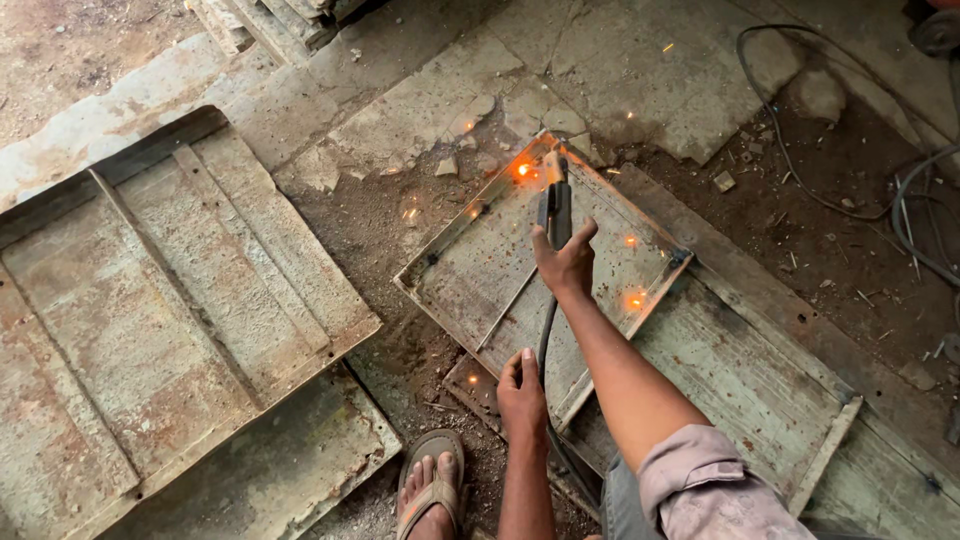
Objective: The person sits on the ground and uses a welding torch to join metal pieces on a rectangular metal frame. Sparks and smoke are visible as the welder moves along the seams. The person occasionally pauses to reposition the torch or adjust the frame.
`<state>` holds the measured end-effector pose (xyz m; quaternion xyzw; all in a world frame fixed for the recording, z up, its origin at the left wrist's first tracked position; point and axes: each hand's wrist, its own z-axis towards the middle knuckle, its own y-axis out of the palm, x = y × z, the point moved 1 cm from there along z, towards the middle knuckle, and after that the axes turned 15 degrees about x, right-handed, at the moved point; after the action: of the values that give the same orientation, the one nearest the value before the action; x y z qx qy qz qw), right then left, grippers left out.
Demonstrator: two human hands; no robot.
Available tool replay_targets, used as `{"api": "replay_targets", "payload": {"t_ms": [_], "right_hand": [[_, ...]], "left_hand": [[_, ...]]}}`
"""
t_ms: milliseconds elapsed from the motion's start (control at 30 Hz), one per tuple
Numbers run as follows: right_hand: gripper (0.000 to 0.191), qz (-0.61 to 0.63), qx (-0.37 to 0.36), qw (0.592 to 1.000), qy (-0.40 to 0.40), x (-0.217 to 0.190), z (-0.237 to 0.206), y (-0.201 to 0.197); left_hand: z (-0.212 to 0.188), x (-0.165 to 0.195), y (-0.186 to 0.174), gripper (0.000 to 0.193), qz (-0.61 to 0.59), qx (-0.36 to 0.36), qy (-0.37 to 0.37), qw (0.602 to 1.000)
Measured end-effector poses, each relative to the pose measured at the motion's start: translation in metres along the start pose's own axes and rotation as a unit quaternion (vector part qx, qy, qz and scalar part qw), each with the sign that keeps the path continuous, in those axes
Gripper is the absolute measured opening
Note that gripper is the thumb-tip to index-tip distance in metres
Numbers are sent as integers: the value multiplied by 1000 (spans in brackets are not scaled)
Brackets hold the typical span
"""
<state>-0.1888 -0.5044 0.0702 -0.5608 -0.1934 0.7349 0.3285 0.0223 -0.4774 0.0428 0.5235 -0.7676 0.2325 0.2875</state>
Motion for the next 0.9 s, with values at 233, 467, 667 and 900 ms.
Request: {"api": "replay_targets", "payload": {"t_ms": [233, 467, 667, 900], "right_hand": [[94, -20, -10, 1000, 10, -8, -3, 8], [90, -18, -72, 994, 74, -11, -3, 7], [90, -12, -25, 1000, 16, -1, -2, 17], [97, 28, -3, 1000, 13, 2, 4, 22]], "left_hand": [[1, 16, -8, 47, 25, 7, 7, 1000], [1, 20, -8, 44, 33, 13, 8, 999], [12, 6, -5, 44, -7, 9, 60, 998], [23, 0, 4, 45, 9, 12, 21, 1000]]}}
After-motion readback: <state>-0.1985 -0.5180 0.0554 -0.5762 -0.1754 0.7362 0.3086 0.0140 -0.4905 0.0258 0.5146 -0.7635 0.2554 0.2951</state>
